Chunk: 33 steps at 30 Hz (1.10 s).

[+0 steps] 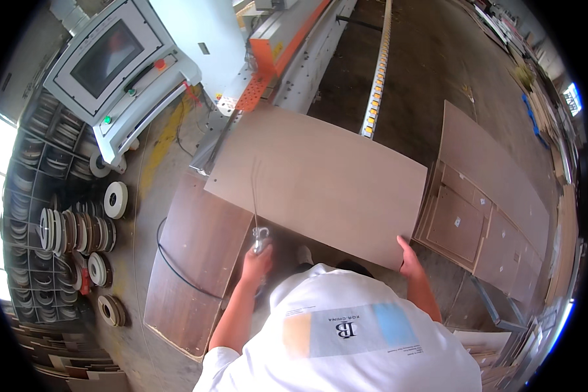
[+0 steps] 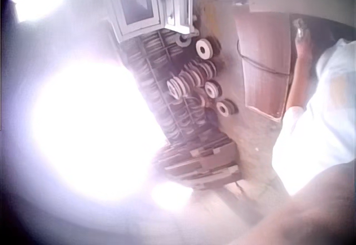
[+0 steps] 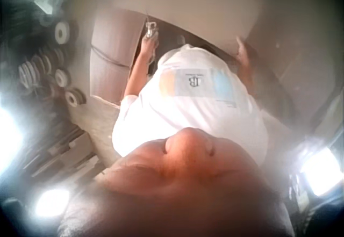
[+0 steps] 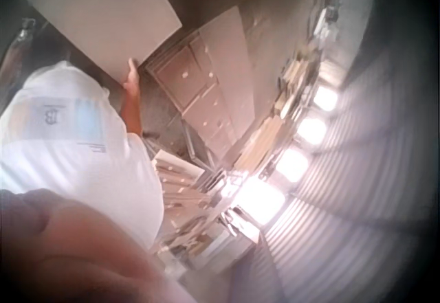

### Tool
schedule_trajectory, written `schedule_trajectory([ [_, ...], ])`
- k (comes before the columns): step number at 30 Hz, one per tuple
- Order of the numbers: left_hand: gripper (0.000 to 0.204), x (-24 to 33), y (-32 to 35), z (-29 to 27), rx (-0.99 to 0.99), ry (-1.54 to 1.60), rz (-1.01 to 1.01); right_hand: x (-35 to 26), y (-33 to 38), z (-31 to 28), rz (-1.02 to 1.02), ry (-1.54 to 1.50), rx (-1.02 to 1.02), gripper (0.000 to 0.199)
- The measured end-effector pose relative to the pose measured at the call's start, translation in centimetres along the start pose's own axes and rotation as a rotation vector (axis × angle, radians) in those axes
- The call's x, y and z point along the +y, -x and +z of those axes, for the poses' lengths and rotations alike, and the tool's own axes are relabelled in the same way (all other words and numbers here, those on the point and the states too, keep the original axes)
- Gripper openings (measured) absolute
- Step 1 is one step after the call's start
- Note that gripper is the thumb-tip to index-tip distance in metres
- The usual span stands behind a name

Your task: The person operates a machine to process large wooden panels, placing them onto a conveyor belt and retrieving them after processing. They handle various sizes of panels, moving them between the machine and a nearby stack.

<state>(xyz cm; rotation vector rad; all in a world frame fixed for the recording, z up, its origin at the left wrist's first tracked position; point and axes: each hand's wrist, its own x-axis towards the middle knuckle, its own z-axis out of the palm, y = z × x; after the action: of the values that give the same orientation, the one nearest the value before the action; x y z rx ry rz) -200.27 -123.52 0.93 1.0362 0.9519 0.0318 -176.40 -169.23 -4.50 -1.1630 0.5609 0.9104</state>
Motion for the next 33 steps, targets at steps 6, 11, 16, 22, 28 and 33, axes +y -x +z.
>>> schedule_trajectory([
  [6, 0.045, 1.4, -3.5, 5.9, 0.086, 0.153, 0.117, -2.5, 0.6, 4.5, 0.022, -0.182, -0.035, 0.047],
  [11, 0.046, 1.8, -5.0, 8.5, 0.134, 0.223, 0.210, -3.4, -2.0, 5.4, 0.026, -0.157, -0.033, 0.053],
  [16, 0.044, 4.3, -5.4, 10.0, 0.109, 0.211, 0.116, -5.9, -3.8, 5.9, 0.022, -0.149, -0.047, 0.055],
  [22, 0.046, 5.6, -9.5, 12.4, 0.111, 0.215, 0.102, -11.7, -4.6, 8.9, 0.002, -0.115, 0.091, 0.050],
  [28, 0.047, 8.1, -14.6, 15.9, 0.045, 0.251, 0.198, -16.9, -9.0, 8.4, -0.003, -0.045, 0.178, 0.061],
  [33, 0.044, 10.8, -16.9, 18.4, 0.029, -0.023, 0.211, -20.5, -12.3, 7.2, -0.026, -0.006, 0.236, 0.065],
])
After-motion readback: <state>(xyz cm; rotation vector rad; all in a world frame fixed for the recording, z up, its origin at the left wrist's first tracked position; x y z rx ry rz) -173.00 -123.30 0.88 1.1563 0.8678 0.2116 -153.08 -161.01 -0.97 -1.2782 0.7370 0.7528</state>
